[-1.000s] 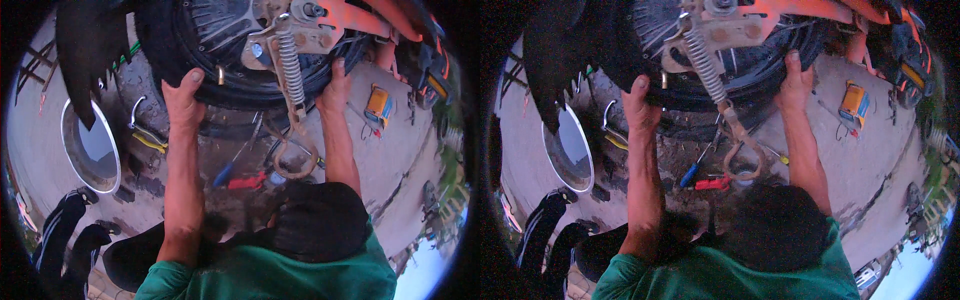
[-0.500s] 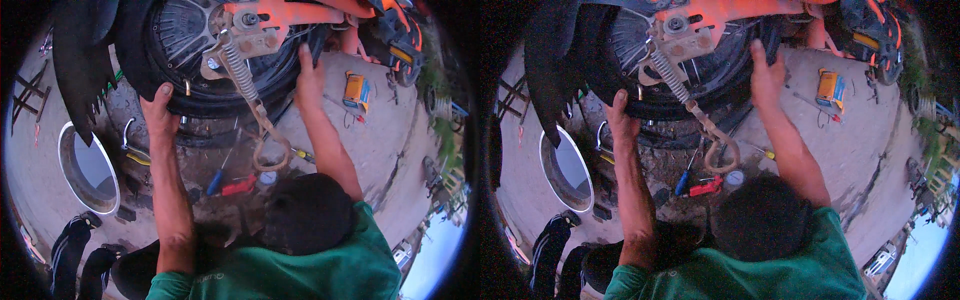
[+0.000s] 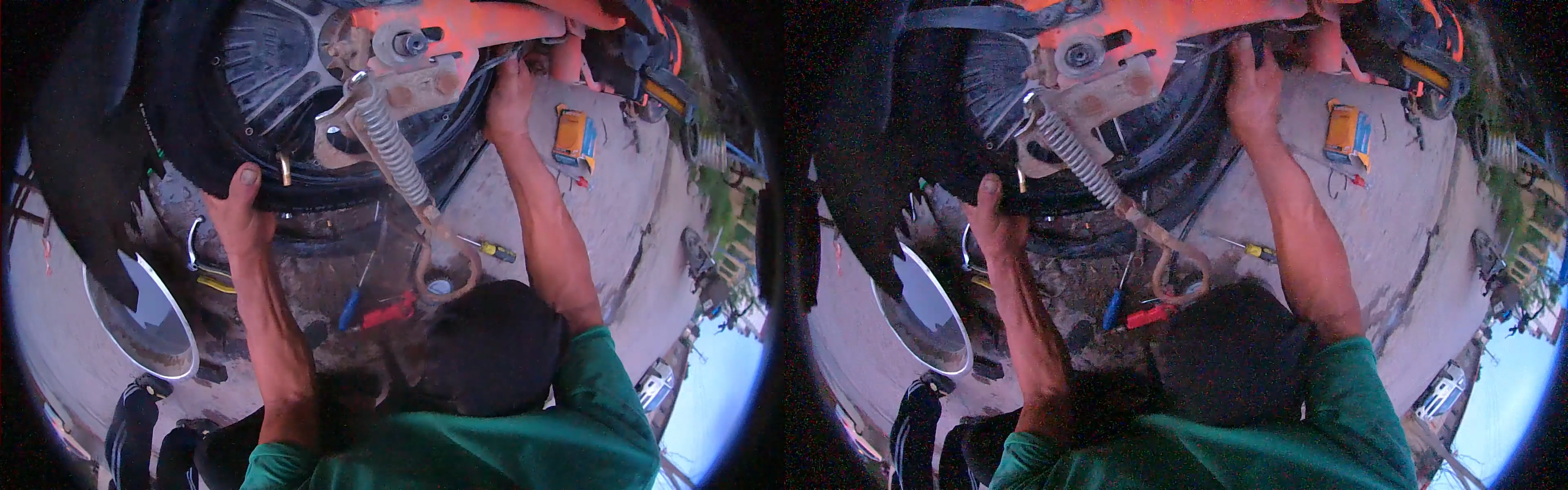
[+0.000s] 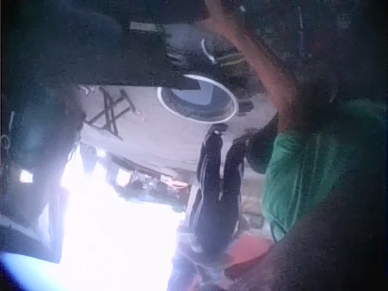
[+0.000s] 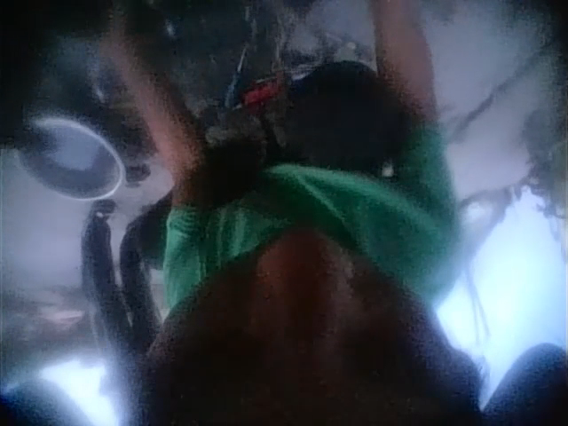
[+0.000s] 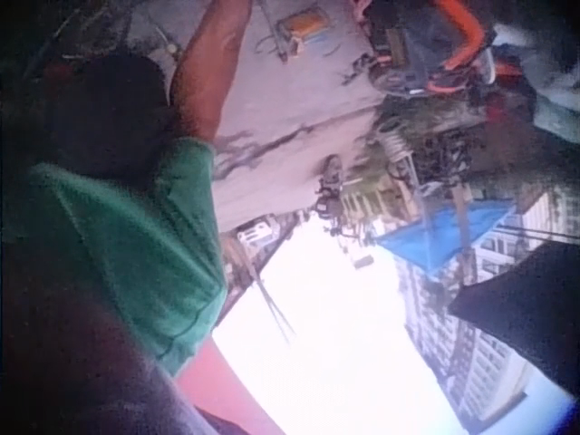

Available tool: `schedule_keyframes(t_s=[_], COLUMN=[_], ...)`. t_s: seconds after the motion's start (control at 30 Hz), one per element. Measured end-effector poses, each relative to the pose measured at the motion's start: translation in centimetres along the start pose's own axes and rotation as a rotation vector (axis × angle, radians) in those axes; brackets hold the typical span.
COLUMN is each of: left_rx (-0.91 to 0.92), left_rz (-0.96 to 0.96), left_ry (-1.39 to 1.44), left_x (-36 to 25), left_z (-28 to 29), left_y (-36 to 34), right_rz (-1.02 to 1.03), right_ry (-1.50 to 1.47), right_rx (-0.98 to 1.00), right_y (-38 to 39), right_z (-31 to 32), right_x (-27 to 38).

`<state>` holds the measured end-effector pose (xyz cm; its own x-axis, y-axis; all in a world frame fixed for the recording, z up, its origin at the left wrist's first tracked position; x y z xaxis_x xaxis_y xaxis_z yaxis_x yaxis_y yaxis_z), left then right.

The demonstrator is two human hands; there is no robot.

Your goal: The person uses a screwdriver to pry at the rim of a motorcycle wheel, then uses their hands to pull and remove a tire from the wheel hub.

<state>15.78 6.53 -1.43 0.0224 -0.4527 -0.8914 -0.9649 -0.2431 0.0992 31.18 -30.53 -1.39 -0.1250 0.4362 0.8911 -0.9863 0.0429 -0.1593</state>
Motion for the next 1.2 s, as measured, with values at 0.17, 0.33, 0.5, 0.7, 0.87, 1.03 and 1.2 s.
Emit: schedule_keyframes(t_s=[0.17, 0.33, 0.5, 0.7, 0.87, 1.03, 1.2], left_rx=[-0.103, 0.011, -0.191, -0.278, -0.220, -0.310, -0.230], left_rz=[-0.017, 0.083, -0.050, -0.155, -0.163, -0.107, -0.089], left_ry=[-0.005, -0.201, -0.182, -0.011, 0.037, -0.084, 0.019], left_x=[-0.1, -5.7, -6.1, -1.7, -0.6, 1.0, -1.3], left_z=[0.0, -0.7, -0.8, -2.7, -1.8, -0.5, -1.1], left_y=[0.8, -4.0, -3.1, 1.0, 1.1, 0.8, -0.9], right_rz=[-0.079, -0.309, -0.352, -0.327, -0.300, -0.290, -0.081], right_ry=[0.011, -0.355, -0.296, -0.292, -0.277, -0.110, 0.248], right_rx=[-0.081, -0.181, -0.228, -0.235, -0.216, -0.100, -0.067], right_y=[-0.3, 5.7, 5.4, 5.3, 5.7, 4.4, 0.9], right_z=[-1.0, -2.7, -3.1, -2.6, -2.9, -1.2, -0.1], right_x=[-1.6, -0.2, 2.3, 2.2, 1.7, 1.8, 8.5])
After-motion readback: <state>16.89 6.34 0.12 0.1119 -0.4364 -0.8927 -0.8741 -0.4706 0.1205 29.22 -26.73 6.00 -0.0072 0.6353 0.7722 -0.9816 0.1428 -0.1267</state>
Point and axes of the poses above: each hand's wrist, its own y-axis away from the middle knuckle, its own z-axis out of the back of the hand, x = y × z, the point moved 5 cm from there along -y, towards the middle knuckle, and after that the axes turned 10 degrees about x, right-handed, at the moved point
